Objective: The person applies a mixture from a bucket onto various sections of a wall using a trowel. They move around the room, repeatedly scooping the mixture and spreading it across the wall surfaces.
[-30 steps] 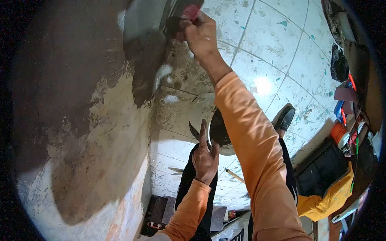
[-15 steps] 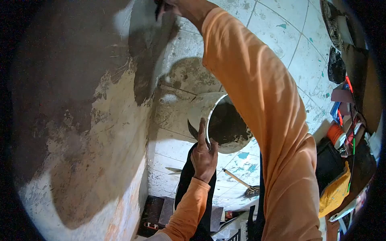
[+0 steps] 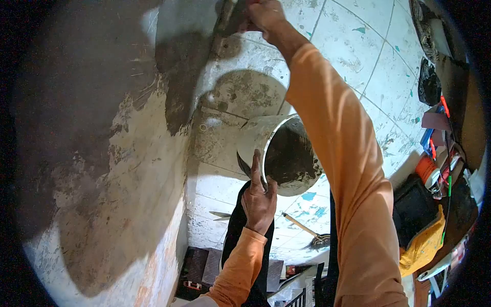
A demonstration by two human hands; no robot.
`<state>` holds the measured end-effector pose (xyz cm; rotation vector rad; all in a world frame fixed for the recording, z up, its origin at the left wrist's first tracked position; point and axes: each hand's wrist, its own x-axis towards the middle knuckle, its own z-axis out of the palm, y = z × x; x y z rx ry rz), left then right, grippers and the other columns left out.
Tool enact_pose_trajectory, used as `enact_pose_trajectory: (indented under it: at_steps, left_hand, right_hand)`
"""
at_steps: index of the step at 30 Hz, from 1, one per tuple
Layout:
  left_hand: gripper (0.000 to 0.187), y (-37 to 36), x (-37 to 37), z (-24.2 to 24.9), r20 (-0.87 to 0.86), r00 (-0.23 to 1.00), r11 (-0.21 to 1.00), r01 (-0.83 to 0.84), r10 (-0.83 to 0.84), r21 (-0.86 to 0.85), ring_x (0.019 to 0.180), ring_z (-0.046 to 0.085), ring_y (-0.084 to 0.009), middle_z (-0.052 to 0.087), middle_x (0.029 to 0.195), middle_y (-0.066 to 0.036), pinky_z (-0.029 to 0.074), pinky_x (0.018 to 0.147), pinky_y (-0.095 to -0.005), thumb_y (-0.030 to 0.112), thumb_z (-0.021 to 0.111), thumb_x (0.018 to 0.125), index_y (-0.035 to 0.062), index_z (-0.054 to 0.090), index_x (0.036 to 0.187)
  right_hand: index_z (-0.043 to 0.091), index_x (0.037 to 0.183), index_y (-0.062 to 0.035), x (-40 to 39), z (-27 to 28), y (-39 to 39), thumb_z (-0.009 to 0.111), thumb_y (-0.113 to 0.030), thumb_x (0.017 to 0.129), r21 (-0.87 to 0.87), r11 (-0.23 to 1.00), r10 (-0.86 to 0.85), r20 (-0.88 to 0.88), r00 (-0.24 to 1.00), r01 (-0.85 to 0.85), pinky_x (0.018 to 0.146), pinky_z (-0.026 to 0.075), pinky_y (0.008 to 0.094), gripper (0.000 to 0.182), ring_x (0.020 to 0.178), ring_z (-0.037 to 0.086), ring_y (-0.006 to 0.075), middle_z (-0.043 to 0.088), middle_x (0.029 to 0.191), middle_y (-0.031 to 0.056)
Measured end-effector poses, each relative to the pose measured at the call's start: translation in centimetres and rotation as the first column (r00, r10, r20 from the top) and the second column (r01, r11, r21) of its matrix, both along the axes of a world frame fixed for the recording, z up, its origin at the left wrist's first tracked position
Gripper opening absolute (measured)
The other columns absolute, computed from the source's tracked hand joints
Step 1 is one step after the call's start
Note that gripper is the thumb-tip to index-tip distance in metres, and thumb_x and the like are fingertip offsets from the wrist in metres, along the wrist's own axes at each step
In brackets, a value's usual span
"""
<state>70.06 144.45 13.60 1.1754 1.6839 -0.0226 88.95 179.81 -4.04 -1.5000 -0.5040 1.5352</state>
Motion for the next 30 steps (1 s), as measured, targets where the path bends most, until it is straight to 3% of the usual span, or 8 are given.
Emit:
enact_pose_trajectory:
  at_steps: [11,14,17,19,20,22,26,30]
  left_hand:
    - [0.087,-0.1,0.2,-0.2,0.024,1.000,0.994,-0.020,0.017,0.107,0.094,0.077,-0.0418,0.060,0.150,-0.018,0.064,0.085,-0.0472,0.013,0.062,0.100,0.0280,0.015,0.171]
    - [0.088,0.3,0.5,0.0,0.000,1.000,1.000,0.007,-0.007,0.016,0.097,0.076,-0.0429,0.058,0.152,-0.016,0.064,0.087,-0.0471,0.011,0.063,0.099,0.0278,0.015,0.171]
    - [0.090,0.1,0.5,-0.2,0.025,1.000,1.000,-0.012,0.012,0.027,0.101,0.075,-0.0433,0.053,0.158,-0.014,0.064,0.088,-0.0465,0.008,0.063,0.098,0.0265,0.015,0.171]
    - [0.092,0.1,0.3,-0.2,0.017,1.000,0.999,0.022,-0.022,-0.033,0.102,0.075,-0.0422,0.046,0.165,-0.011,0.063,0.088,-0.0458,0.005,0.064,0.096,0.0245,0.016,0.171]
    - [0.092,0.3,0.3,-0.3,0.020,1.000,0.999,0.023,-0.023,-0.026,0.102,0.075,-0.0422,0.046,0.165,-0.011,0.063,0.088,-0.0458,0.005,0.064,0.096,0.0245,0.016,0.171]
    - [0.095,0.3,0.3,-0.2,-0.016,0.998,0.995,0.056,-0.055,0.081,0.080,0.077,-0.0408,0.078,0.098,-0.022,0.062,0.072,-0.0486,0.011,0.067,0.098,0.0258,0.010,0.172]
    - [0.094,-0.1,0.4,-0.6,-0.030,0.997,0.982,0.070,-0.066,0.175,0.083,0.077,-0.0406,0.078,0.115,-0.020,0.063,0.075,-0.0481,0.010,0.066,0.098,0.0260,0.010,0.172]
    - [0.092,-0.1,0.3,-0.3,-0.007,0.998,0.986,0.061,-0.061,0.157,0.089,0.077,-0.0405,0.071,0.135,-0.018,0.064,0.080,-0.0470,0.011,0.065,0.099,0.0267,0.010,0.172]
  right_hand:
    - [0.067,0.084,0.0014,-4.7,9.5,2.2,0.053,-0.006,0.098,0.294,0.954,0.000,-0.201,0.980,0.061,0.056,0.048,0.0355,0.021,0.062,0.057,0.0205,0.063,0.075,0.0103]
    - [0.067,0.084,0.0011,-4.7,16.5,-0.7,0.053,-0.005,0.099,0.266,0.961,0.073,0.023,0.997,-0.077,0.057,0.045,0.0337,0.022,0.065,0.058,0.0197,0.063,0.075,0.0093]
    - [0.068,0.089,0.0014,-4.9,22.1,-3.3,0.054,-0.006,0.102,0.136,0.972,0.178,0.093,0.980,-0.190,0.059,0.049,0.0345,0.020,0.067,0.058,0.0181,0.063,0.079,0.0089]
    - [0.066,0.092,0.0006,-4.1,23.3,-3.8,0.056,-0.011,0.105,-0.228,0.955,-0.224,-0.143,0.964,0.188,0.059,0.053,0.0388,0.020,0.066,0.058,0.0187,0.062,0.082,0.0084]
    - [0.066,0.092,0.0006,-3.2,21.3,-4.4,0.056,-0.011,0.105,-0.221,0.957,-0.224,-0.142,0.964,0.190,0.059,0.053,0.0388,0.020,0.066,0.058,0.0187,0.062,0.082,0.0084]
    - [0.065,0.118,0.0087,-0.9,13.5,-6.3,0.067,-0.008,0.100,0.126,0.984,-0.125,0.015,0.992,0.123,0.084,0.063,0.0410,0.024,0.084,0.074,0.0250,0.073,0.098,0.0178]
    - [0.067,0.122,0.0073,1.4,3.2,-2.1,0.066,-0.009,0.101,0.144,0.990,0.009,-0.033,0.999,-0.004,0.085,0.061,0.0414,0.026,0.085,0.070,0.0214,0.073,0.101,0.0142]
    - [0.064,0.091,-0.0003,-1.8,2.3,4.3,0.054,-0.016,0.108,0.146,0.979,-0.128,-0.121,0.984,0.145,0.059,0.056,0.0437,0.025,0.064,0.060,0.0230,0.062,0.079,0.0085]
